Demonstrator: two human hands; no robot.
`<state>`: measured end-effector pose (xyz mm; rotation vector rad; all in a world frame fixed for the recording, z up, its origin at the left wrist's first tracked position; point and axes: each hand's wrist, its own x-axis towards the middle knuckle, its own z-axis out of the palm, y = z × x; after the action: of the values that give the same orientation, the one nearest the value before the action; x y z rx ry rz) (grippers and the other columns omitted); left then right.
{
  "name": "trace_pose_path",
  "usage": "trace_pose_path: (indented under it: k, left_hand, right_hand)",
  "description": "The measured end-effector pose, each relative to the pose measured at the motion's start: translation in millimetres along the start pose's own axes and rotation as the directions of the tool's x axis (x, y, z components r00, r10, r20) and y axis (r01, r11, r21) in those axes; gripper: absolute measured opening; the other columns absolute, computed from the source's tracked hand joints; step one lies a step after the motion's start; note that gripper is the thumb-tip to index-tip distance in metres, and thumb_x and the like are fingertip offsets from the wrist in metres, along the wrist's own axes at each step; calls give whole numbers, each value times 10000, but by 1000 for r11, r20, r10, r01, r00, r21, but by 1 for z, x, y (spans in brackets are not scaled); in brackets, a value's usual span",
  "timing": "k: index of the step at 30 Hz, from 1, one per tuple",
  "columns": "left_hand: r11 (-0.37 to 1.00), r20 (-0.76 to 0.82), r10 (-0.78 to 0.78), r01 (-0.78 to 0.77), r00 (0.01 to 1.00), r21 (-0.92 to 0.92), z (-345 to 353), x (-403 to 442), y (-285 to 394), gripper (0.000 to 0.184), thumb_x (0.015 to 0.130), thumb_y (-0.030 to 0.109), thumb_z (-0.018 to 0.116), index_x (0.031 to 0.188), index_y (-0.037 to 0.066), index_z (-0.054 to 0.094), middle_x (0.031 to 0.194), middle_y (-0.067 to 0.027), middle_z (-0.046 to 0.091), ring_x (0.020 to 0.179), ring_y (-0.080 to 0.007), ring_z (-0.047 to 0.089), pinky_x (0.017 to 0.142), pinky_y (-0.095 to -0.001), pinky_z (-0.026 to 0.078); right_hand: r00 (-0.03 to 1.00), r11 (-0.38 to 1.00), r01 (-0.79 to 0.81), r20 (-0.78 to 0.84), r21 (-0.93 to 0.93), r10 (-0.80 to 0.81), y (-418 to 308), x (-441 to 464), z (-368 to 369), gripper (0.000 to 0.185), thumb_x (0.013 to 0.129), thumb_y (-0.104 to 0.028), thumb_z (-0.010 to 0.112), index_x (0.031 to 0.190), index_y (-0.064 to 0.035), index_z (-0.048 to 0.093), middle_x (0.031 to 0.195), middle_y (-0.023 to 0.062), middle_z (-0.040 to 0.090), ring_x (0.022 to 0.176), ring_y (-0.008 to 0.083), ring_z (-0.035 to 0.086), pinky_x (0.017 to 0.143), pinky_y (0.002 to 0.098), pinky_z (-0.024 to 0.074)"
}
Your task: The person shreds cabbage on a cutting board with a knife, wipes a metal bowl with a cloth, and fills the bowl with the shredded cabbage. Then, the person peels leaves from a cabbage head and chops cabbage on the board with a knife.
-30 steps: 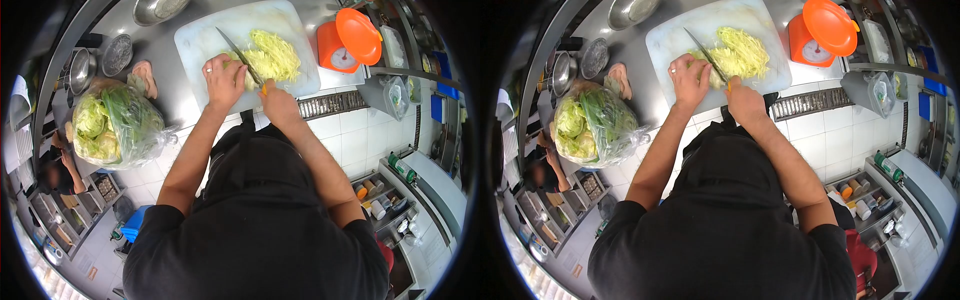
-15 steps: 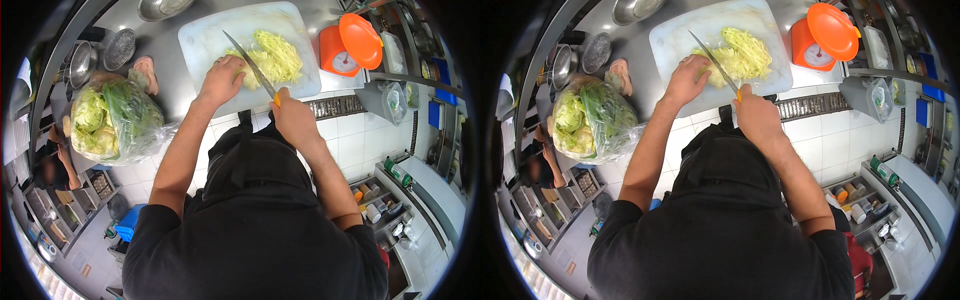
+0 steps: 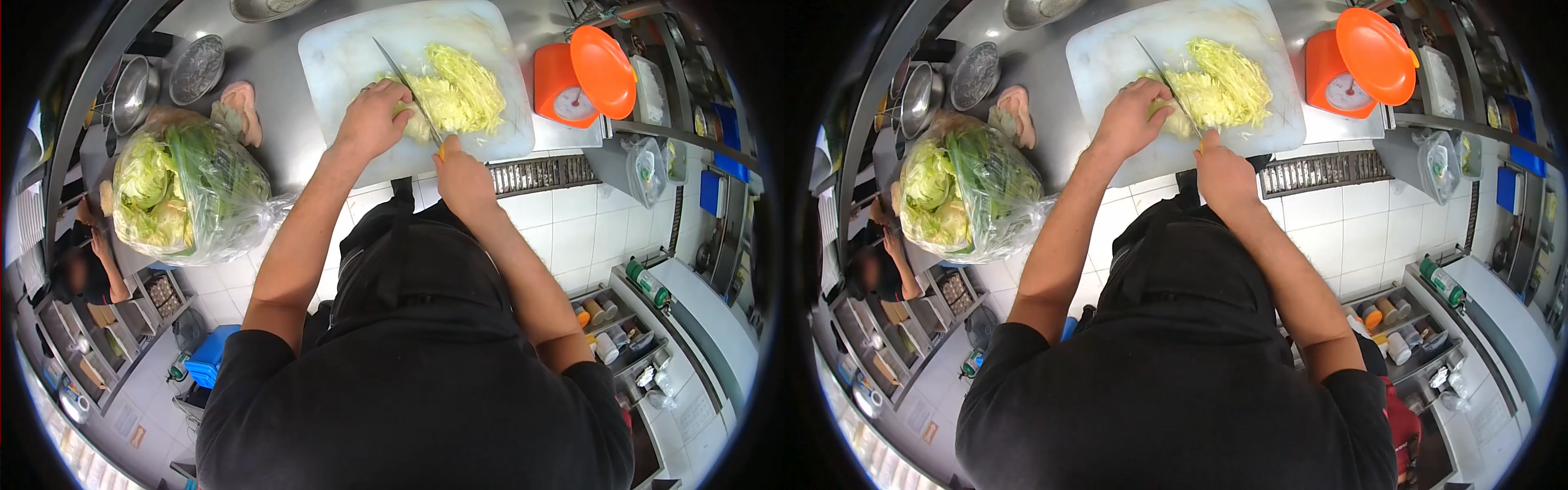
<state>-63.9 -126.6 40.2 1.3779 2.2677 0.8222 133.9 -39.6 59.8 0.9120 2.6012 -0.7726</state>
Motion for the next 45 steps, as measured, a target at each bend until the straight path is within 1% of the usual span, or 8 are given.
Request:
trace_pose_path:
  k: [5, 11, 20, 23, 29, 35, 41, 45]
  left_hand:
    - [999, 31, -41, 41, 999, 1, -4, 6, -1, 210, 911, 163, 770, 1063, 50, 679, 1066, -117, 697, 1007, -333, 689, 880, -439, 554]
    - [999, 11, -29, 29, 1000, -33, -2, 7, -6, 200, 895, 155, 788, 1002, 40, 665, 1021, -117, 695, 943, -328, 701, 834, -430, 564]
    - [1000, -33, 13, -14, 999, -26, 1, 4, -8, 143, 909, 153, 770, 975, 50, 696, 1016, -102, 707, 939, -328, 694, 838, -425, 551]
    - [999, -28, 11, -12, 1000, -41, 1, 3, -12, 123, 913, 144, 766, 969, 49, 712, 1013, -106, 715, 934, -326, 699, 833, -422, 556]
    - [998, -38, -40, 38, 998, -52, 0, 3, -7, 112, 907, 126, 772, 967, 53, 712, 1009, -102, 722, 926, -323, 713, 821, -418, 566]
    - [999, -75, -32, 29, 997, -42, 2, 2, -7, 107, 909, 124, 771, 960, 58, 704, 1010, -95, 721, 926, -327, 706, 819, -422, 563]
    - [999, -55, -22, 20, 998, -46, 1, 2, -8, 98, 919, 117, 757, 980, 59, 707, 1016, -97, 718, 932, -327, 706, 828, -424, 565]
    - [999, -61, -29, 26, 998, -42, 1, 1, -11, 98, 921, 111, 753, 986, 55, 706, 1024, -107, 715, 929, -326, 712, 829, -421, 569]
  right_hand:
    - [999, 999, 9, 32, -35, -8, -7, 2, -35, 292, 1083, -267, 562, 1152, 4, 478, 852, 247, 740, 833, 454, 746, 734, 547, 592]
    - [999, 999, 2, 54, -39, 0, -19, -37, -65, 273, 1068, -241, 589, 1144, -1, 485, 842, 242, 739, 824, 452, 747, 728, 547, 592]
    - [1000, 1000, 9, 12, -24, -8, -6, 0, -13, 303, 1067, -271, 588, 1166, -2, 488, 834, 245, 735, 822, 455, 743, 721, 555, 589]
    - [1000, 999, 9, 21, -45, -8, -5, 16, -13, 304, 1074, -281, 574, 1163, -3, 492, 834, 252, 733, 817, 462, 739, 729, 551, 587]
    - [998, 1000, 16, 56, -23, -15, -13, -23, -58, 289, 1068, -263, 589, 1120, -1, 477, 830, 254, 732, 820, 461, 741, 734, 550, 586]
    - [996, 999, -27, 80, -46, 30, -13, -29, -38, 286, 1066, -252, 594, 1123, 2, 476, 834, 259, 732, 825, 456, 743, 731, 547, 590]
    - [1000, 999, 22, 9, -27, -21, -4, 22, -7, 315, 1069, -285, 591, 1144, 2, 485, 853, 243, 742, 839, 462, 742, 733, 539, 593]
    - [999, 998, 34, 17, -45, -33, -14, 9, -42, 310, 1069, -283, 588, 1145, 0, 488, 855, 246, 743, 840, 461, 744, 732, 541, 594]
